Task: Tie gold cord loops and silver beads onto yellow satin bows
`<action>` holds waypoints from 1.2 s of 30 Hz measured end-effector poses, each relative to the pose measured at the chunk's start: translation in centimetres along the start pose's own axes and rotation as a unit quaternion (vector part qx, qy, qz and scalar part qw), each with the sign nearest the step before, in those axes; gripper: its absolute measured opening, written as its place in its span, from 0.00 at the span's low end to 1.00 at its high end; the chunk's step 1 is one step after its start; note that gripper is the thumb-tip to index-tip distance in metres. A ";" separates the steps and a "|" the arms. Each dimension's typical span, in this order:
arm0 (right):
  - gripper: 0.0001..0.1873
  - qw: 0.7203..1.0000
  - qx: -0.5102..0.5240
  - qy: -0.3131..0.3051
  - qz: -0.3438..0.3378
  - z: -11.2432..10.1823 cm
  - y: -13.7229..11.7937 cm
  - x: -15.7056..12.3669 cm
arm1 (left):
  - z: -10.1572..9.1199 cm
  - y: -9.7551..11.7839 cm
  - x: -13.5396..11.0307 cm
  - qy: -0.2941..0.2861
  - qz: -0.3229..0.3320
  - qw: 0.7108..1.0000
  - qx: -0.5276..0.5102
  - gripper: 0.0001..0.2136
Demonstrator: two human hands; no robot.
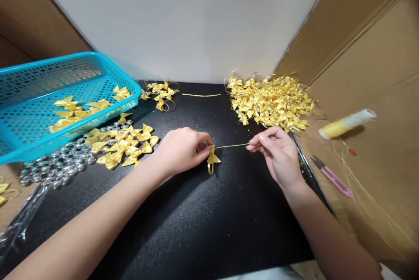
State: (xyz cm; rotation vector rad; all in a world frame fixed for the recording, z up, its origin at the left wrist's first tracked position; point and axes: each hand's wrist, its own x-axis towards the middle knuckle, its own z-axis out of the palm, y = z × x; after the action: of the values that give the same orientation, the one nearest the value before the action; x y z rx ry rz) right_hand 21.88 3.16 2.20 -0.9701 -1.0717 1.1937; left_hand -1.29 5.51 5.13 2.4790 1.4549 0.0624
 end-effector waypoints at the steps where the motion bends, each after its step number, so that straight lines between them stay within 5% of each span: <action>1: 0.11 1.000 -0.001 -0.003 0.000 0.0 0.0 0.0 | -0.1 0.0 0.1 -0.005 0.006 1.000 -0.007 0.10; 14: 0.06 0.997 0.039 -0.045 -0.045 0.0 -0.3 -0.5 | -0.9 -0.1 1.4 0.113 0.123 0.974 -0.154 0.08; 21: 0.05 0.996 0.030 -0.029 -0.077 0.0 -0.4 -0.7 | -0.2 0.2 3.3 0.008 0.199 0.952 -0.232 0.09; 27: 0.05 0.996 0.017 0.023 -0.088 -0.1 -0.2 -0.5 | 0.1 -1.0 3.5 0.020 0.106 0.967 -0.230 0.13; 36: 0.08 0.992 0.004 0.122 -0.013 0.2 1.0 0.0 | 1.2 -0.8 3.3 -0.036 0.138 0.952 -0.272 0.12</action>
State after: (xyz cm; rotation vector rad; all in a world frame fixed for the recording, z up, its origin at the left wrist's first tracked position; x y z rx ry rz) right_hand 21.51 3.30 1.30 -1.0619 -0.8827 1.0276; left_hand -0.16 8.54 3.45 2.1706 0.8928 0.3705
